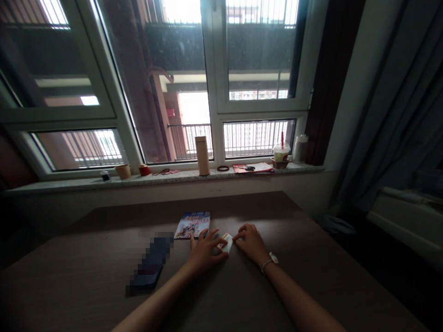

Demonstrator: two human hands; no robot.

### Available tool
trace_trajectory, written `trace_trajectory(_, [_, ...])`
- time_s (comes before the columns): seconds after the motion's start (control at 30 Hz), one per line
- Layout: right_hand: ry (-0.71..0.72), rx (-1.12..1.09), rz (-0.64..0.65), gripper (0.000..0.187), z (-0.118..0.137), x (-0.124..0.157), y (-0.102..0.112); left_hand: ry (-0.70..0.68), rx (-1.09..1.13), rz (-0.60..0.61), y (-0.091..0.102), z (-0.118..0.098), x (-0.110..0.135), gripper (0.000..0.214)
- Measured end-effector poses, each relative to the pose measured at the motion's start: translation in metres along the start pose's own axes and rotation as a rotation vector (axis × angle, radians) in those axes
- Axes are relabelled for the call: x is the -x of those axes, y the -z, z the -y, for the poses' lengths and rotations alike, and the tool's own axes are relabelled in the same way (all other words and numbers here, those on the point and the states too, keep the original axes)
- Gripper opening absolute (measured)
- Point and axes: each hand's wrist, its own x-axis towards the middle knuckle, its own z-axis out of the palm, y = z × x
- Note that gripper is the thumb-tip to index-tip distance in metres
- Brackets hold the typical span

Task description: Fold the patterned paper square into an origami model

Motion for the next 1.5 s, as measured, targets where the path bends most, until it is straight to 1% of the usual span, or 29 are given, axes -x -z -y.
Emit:
trace_trajectory(0.17, [-0.073, 0.015, -0.001, 0.021, 0.005, 0.001, 0.004, -0.001, 0.003, -0.01, 0.0, 0.0, 0.0, 0.035])
trace_trajectory(0.3, [-0.081, -0.028, 0.011, 0.021, -0.002, -0.001, 0.003, -0.002, 0.023, -0.007, 0.001, 0.001, 0.001, 0.037])
trace_trajectory(0.37, [-0.096, -0.07, -0.017, 0.021, -0.006, -0.002, 0.001, -0.008, 0.03, -0.007, 0.001, 0.001, 0.002, 0.036])
trace_trajectory(0.5, [-0.063, -0.087, -0.033, 0.019, -0.01, -0.003, -0.001, -0.015, 0.024, -0.016, 0.001, 0.001, 0.002, 0.034])
trace_trajectory(0.67, [-0.025, -0.021, -0.011, 0.016, -0.004, 0.0, -0.002, -0.014, 0.009, -0.013, 0.0, 0.0, 0.001, 0.035])
trace_trajectory(0.83, [-0.054, 0.039, -0.039, 0.018, 0.002, -0.001, -0.004, 0.007, -0.009, 0.004, 0.0, -0.001, 0.001, 0.037])
trace_trajectory(1.03, [-0.085, 0.084, -0.064, 0.016, 0.008, 0.0, -0.005, -0.006, 0.0, -0.019, -0.002, 0.0, 0.001, 0.035])
trace_trajectory(1.33, [-0.051, 0.097, -0.037, 0.016, 0.01, 0.003, -0.002, -0.001, 0.006, 0.004, 0.001, -0.002, 0.002, 0.035])
trace_trajectory(1.5, [-0.039, 0.098, -0.012, 0.015, 0.013, 0.005, 0.0, 0.02, -0.027, 0.02, 0.004, -0.004, 0.002, 0.036])
